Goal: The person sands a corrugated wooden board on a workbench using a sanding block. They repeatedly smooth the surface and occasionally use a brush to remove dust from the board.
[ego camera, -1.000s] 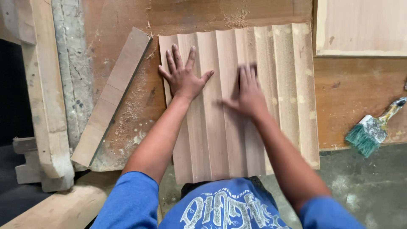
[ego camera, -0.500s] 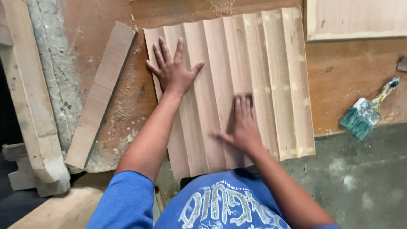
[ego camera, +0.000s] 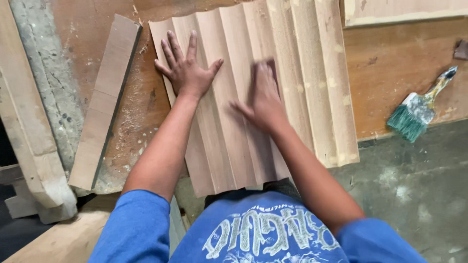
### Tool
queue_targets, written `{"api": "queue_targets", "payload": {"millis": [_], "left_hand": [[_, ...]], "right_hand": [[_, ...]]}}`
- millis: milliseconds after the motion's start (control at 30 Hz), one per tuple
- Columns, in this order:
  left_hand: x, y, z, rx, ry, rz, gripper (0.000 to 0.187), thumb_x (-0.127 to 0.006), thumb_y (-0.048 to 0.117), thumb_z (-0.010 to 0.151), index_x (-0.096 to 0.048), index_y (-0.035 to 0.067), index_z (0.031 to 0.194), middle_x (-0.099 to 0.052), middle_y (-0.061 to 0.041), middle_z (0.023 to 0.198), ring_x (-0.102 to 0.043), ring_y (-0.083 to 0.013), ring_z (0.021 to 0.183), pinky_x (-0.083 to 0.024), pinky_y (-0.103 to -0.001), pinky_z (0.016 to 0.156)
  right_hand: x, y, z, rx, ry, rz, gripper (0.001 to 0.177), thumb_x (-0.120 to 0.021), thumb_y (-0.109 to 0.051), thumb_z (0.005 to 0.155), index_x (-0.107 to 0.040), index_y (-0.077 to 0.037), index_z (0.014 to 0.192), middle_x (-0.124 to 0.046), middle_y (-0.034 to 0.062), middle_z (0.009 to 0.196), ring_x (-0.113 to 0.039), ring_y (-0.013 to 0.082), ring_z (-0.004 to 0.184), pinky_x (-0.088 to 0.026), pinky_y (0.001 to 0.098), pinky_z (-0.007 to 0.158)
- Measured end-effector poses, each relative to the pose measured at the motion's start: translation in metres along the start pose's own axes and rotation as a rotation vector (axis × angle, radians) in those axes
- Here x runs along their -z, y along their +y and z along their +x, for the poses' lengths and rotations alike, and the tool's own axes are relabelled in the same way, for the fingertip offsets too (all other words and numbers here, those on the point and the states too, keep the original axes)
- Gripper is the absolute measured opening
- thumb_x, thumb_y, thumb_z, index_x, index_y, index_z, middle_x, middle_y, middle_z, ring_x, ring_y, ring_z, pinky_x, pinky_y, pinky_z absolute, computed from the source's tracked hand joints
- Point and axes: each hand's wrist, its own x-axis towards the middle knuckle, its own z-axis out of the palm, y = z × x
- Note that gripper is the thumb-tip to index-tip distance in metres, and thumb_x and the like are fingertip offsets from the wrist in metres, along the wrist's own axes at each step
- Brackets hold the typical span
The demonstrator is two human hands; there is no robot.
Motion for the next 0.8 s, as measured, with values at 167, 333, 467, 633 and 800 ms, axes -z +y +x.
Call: {"api": "queue_targets", "payload": {"millis": [167, 333, 467, 633, 800], "left_hand": [[0.003, -0.001, -0.001, 0.004, -0.041, 0.02, 0.1, -0.055, 0.09, 0.084, -0.028, 0.037, 0.165, 0.001, -0.014, 0.168, 0.004, -0.0378, 0.154, -0.006, -0.078, 0.115], [0.003, -0.003, 0.003, 0.008, -0.035, 0.005, 0.099, -0.055, 0.09, 0.084, -0.03, 0.037, 0.164, 0.001, -0.014, 0.168, 0.005, -0.0374, 0.154, -0.005, -0.079, 0.114], [0.003, -0.001, -0.002, 0.003, -0.007, 0.007, 0.102, -0.052, 0.093, 0.081, -0.034, 0.035, 0.163, -0.003, -0.015, 0.168, 0.001, -0.0377, 0.154, -0.007, -0.077, 0.114], [0.0, -0.002, 0.004, -0.007, 0.008, 0.016, 0.1, -0.06, 0.09, 0.083, -0.033, 0.037, 0.163, -0.004, -0.015, 0.168, 0.0, -0.0383, 0.154, -0.009, -0.077, 0.114], [0.003, -0.004, -0.003, 0.019, -0.057, 0.053, 0.101, -0.049, 0.093, 0.084, -0.026, 0.038, 0.165, 0.004, -0.013, 0.168, 0.006, -0.0366, 0.154, -0.006, -0.078, 0.115]], "right_hand": [[-0.056, 0.041, -0.152, 0.036, 0.003, -0.2, 0.121, -0.058, -0.073, 0.087, 0.0, 0.001, 0.162, -0.005, 0.0204, 0.171, -0.005, 0.0361, 0.159, -0.01, 0.0466, 0.128], [-0.009, 0.009, -0.004, 0.05, 0.011, -0.109, 0.116, -0.053, -0.075, 0.092, 0.007, -0.006, 0.163, 0.007, 0.0162, 0.171, 0.003, 0.0337, 0.16, -0.004, 0.0482, 0.13], [0.012, 0.003, 0.103, 0.071, -0.021, -0.088, 0.116, -0.045, -0.079, 0.096, 0.007, 0.003, 0.16, 0.007, 0.0195, 0.172, 0.008, 0.0316, 0.159, 0.001, 0.0449, 0.13], [-0.015, 0.021, -0.031, 0.111, 0.08, -0.048, 0.12, -0.066, -0.07, 0.09, 0.002, -0.004, 0.163, 0.002, 0.0185, 0.173, 0.001, 0.0378, 0.16, -0.006, 0.0498, 0.131], [-0.049, 0.043, -0.099, 0.027, 0.038, -0.134, 0.121, -0.062, -0.07, 0.086, 0.0, -0.002, 0.163, -0.003, 0.0182, 0.172, -0.002, 0.0346, 0.159, -0.01, 0.0486, 0.127]]}}
